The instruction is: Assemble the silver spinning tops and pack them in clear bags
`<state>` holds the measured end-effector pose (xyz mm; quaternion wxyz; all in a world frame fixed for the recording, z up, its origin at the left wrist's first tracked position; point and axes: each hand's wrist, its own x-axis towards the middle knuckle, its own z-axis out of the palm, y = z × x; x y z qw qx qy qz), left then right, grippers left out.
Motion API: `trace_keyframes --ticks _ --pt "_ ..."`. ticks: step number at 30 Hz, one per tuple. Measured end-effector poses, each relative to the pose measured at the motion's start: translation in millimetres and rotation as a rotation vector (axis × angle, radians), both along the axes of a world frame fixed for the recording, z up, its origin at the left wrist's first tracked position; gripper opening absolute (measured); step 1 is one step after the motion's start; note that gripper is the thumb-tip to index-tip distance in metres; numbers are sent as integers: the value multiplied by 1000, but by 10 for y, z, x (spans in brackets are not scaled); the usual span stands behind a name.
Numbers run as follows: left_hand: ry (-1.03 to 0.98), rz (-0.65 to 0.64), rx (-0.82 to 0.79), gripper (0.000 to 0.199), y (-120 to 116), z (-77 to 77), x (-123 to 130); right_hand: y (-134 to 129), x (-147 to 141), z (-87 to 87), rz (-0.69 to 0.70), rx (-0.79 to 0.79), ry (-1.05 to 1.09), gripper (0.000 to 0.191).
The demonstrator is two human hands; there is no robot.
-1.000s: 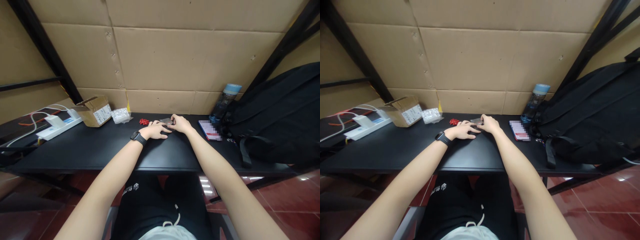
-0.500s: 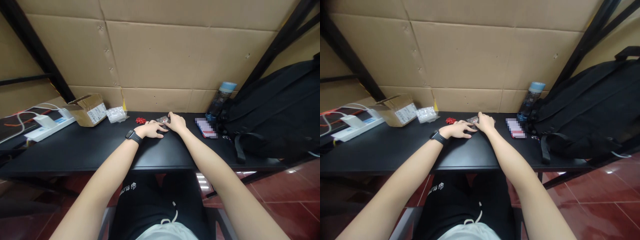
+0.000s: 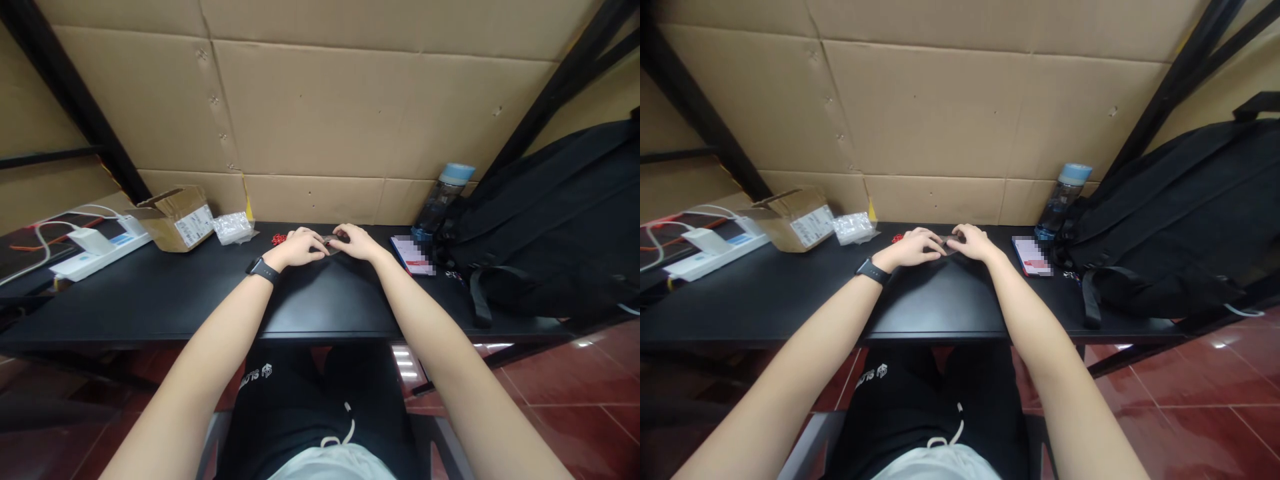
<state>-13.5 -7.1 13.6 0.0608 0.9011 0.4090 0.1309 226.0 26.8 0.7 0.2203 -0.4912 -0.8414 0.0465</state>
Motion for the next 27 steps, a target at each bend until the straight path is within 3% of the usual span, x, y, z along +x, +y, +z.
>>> trace_keyframes --ticks 5,9,14,20,27 --pt "-173 70 41 28 29 -31 -3 80 144 2 -24 53 -3 26" --pt "-110 214 156 32 52 -141 22 126 122 -74 49 46 -27 24" --pt "-48 212 244 18 82 -246 108 147 88 -90 108 86 22 6" --pt "-106 218 194 21 124 -256 110 101 111 -50 70 33 127 8" --pt "-226 396 59 27 161 -242 74 91 55 -11 -51 -165 344 12"
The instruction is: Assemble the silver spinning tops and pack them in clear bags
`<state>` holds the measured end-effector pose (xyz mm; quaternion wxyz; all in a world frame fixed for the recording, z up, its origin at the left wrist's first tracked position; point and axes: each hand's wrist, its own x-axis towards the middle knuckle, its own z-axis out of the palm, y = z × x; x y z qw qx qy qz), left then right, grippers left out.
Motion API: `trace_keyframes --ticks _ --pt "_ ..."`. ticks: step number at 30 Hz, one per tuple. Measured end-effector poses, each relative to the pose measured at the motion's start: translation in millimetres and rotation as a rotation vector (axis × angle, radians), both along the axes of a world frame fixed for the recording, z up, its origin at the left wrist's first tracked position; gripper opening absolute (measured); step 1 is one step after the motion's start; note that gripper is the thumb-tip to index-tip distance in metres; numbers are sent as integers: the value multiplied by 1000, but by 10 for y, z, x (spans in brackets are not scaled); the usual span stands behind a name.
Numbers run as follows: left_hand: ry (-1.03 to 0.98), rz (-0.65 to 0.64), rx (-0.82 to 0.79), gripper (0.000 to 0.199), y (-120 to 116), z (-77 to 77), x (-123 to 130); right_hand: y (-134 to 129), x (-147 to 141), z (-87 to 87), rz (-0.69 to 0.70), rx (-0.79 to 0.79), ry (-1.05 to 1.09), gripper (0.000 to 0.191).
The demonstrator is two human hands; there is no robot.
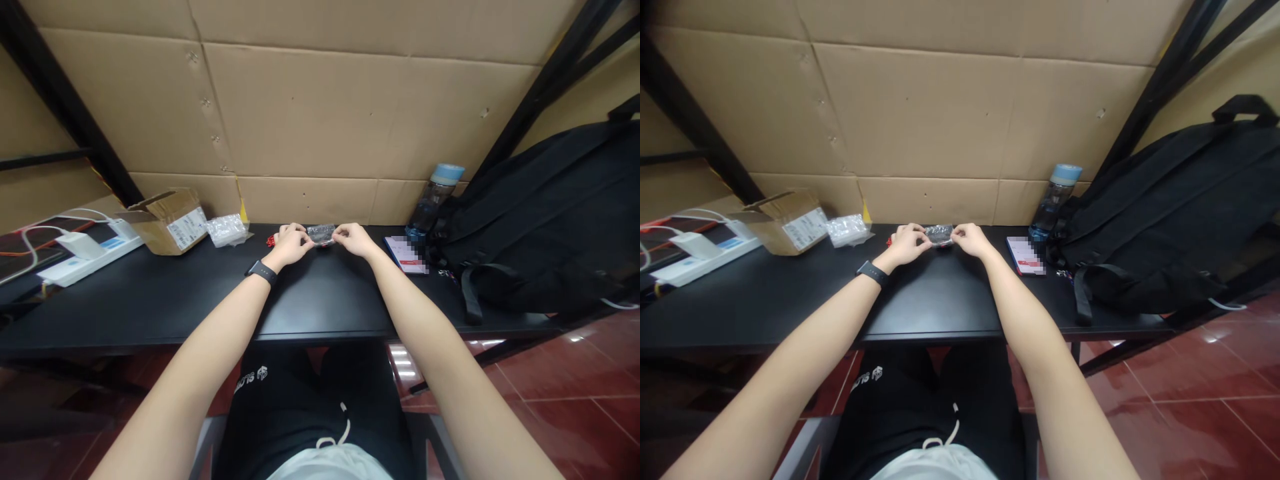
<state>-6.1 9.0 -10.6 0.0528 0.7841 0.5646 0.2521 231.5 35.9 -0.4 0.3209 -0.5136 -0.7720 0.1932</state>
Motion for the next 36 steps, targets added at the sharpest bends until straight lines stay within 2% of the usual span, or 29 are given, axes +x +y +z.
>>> trace_keyframes --ticks 4,8,10,12,16,19,22,24,29,31,33,36 --pt "-44 32 -34 35 6 -8 39 -4 -22 -22 -21 -66 59 9" --pt "-39 30 19 40 -10 -33 84 -55 -17 -33 -33 -83 60 51" --pt "-30 49 39 37 -25 -44 103 -80 -17 -30 -3 -90 18 64" --pt "-29 63 38 35 -43 -50 122 -89 -24 -25 24 -87 -71 58" --pt "-22 74 32 35 -84 -50 161 -82 -52 -8 23 -70 -253 32" --pt "16 82 59 33 -109 -51 177 -97 -72 11 15 -59 -310 30" --pt "40 80 101 22 -119 -48 166 -131 -79 34 5 -53 -356 28" --pt "41 25 129 17 -115 -37 144 -148 -72 46 12 -56 -383 30" --pt "98 -227 72 28 -119 1 104 -143 -39 49 128 -59 -424 42" --pt "129 -243 46 33 -132 -3 110 -136 -41 46 174 -37 -426 42" --pt "165 -234 32 39 -141 -25 123 -137 -55 45 187 -10 -427 35" --pt "190 -216 19 36 -132 -70 134 -148 -77 48 169 5 -417 22"
